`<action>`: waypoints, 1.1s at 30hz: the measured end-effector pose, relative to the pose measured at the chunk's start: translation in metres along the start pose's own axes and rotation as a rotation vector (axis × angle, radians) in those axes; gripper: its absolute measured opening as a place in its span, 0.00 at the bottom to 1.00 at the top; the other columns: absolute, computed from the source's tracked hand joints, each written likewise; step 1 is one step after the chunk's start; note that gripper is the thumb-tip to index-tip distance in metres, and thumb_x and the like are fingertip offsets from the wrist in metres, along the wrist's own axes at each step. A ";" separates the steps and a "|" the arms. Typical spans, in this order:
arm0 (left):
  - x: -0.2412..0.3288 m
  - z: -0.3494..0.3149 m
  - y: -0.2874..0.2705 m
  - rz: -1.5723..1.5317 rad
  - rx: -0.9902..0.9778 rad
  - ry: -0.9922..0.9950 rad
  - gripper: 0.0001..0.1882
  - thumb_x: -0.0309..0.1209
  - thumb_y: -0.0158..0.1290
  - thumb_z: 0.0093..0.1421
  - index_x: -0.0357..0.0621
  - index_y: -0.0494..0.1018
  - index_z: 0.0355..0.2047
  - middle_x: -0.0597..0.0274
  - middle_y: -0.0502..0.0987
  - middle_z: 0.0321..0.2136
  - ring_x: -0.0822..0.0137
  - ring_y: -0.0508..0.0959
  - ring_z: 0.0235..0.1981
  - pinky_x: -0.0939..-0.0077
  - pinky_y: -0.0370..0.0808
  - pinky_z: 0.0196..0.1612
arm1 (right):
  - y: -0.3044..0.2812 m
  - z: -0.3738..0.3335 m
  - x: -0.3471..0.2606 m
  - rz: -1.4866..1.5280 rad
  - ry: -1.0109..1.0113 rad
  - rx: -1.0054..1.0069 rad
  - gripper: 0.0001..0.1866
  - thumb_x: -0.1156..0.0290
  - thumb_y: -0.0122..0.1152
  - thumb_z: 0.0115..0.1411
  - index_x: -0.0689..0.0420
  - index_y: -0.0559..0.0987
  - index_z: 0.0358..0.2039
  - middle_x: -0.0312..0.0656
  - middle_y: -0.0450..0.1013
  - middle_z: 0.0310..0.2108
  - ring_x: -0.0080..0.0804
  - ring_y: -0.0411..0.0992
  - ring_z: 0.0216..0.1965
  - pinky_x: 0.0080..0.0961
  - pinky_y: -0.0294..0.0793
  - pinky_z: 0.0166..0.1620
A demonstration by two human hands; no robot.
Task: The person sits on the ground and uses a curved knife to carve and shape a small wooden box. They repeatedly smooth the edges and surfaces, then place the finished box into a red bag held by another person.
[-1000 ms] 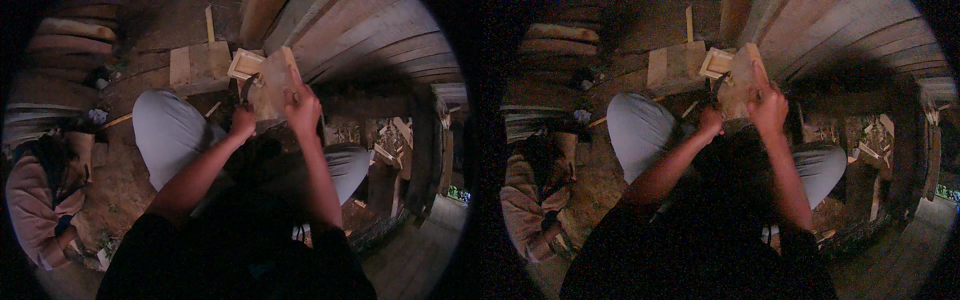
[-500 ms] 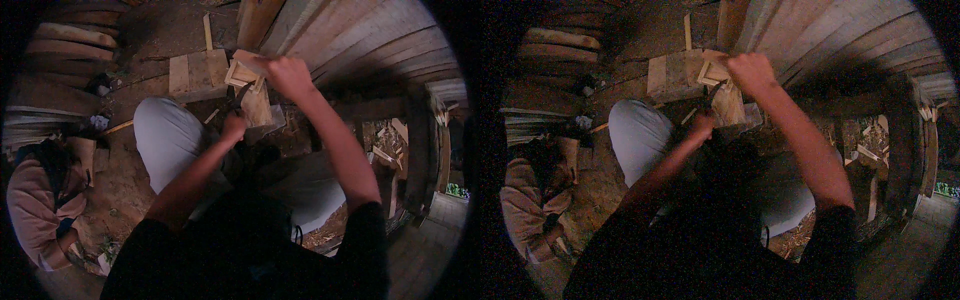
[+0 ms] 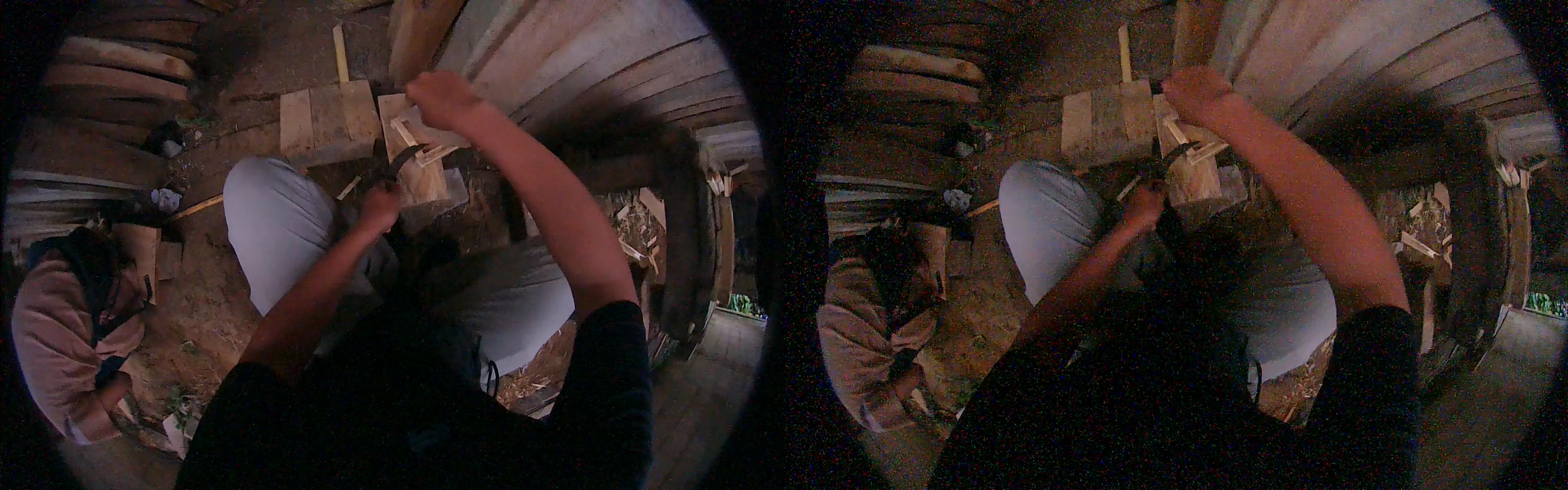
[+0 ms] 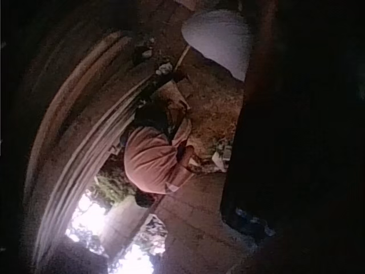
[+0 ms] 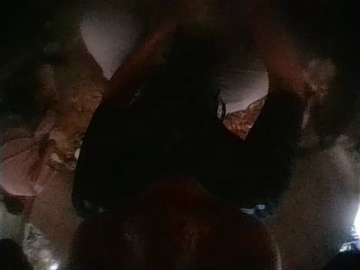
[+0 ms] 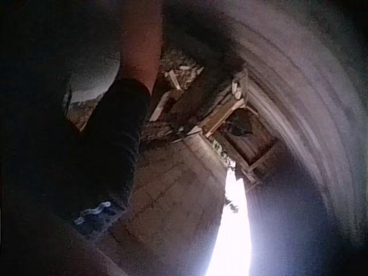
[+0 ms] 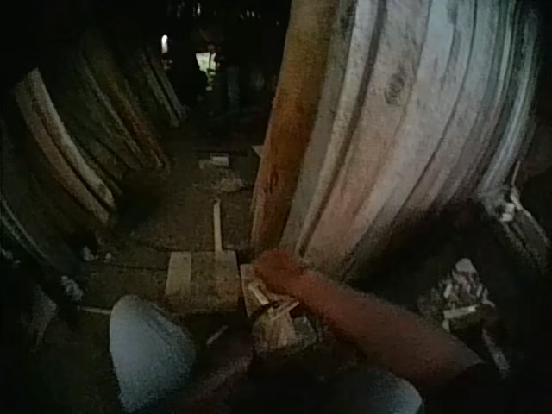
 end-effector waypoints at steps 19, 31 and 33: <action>0.016 -0.008 0.008 0.269 0.052 0.057 0.18 0.39 0.44 0.64 0.31 0.71 0.32 0.33 0.76 0.28 0.35 0.77 0.34 0.44 0.74 0.38 | 0.012 -0.051 0.049 0.193 0.283 0.130 0.19 0.66 0.67 0.48 0.52 0.81 0.43 0.53 0.75 0.39 0.50 0.75 0.43 0.42 0.75 0.48; 0.025 -0.019 0.016 0.277 0.195 0.102 0.18 0.37 0.44 0.65 0.31 0.73 0.29 0.34 0.76 0.26 0.34 0.77 0.31 0.45 0.74 0.35 | 0.011 -0.040 0.040 0.215 0.217 0.130 0.16 0.69 0.66 0.47 0.53 0.81 0.39 0.50 0.77 0.38 0.49 0.76 0.43 0.44 0.77 0.45; 0.020 -0.011 0.016 0.298 0.125 0.034 0.19 0.38 0.44 0.65 0.32 0.73 0.29 0.33 0.75 0.28 0.33 0.76 0.32 0.44 0.74 0.37 | 0.017 -0.040 0.046 0.214 0.243 0.107 0.17 0.68 0.66 0.46 0.49 0.83 0.40 0.49 0.77 0.39 0.47 0.75 0.44 0.41 0.75 0.47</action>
Point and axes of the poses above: each hand's wrist, its own z-axis towards the middle knuckle, its own y-axis out of the palm, x = y × z, the point moved 8 cm from there along z, towards the middle knuckle
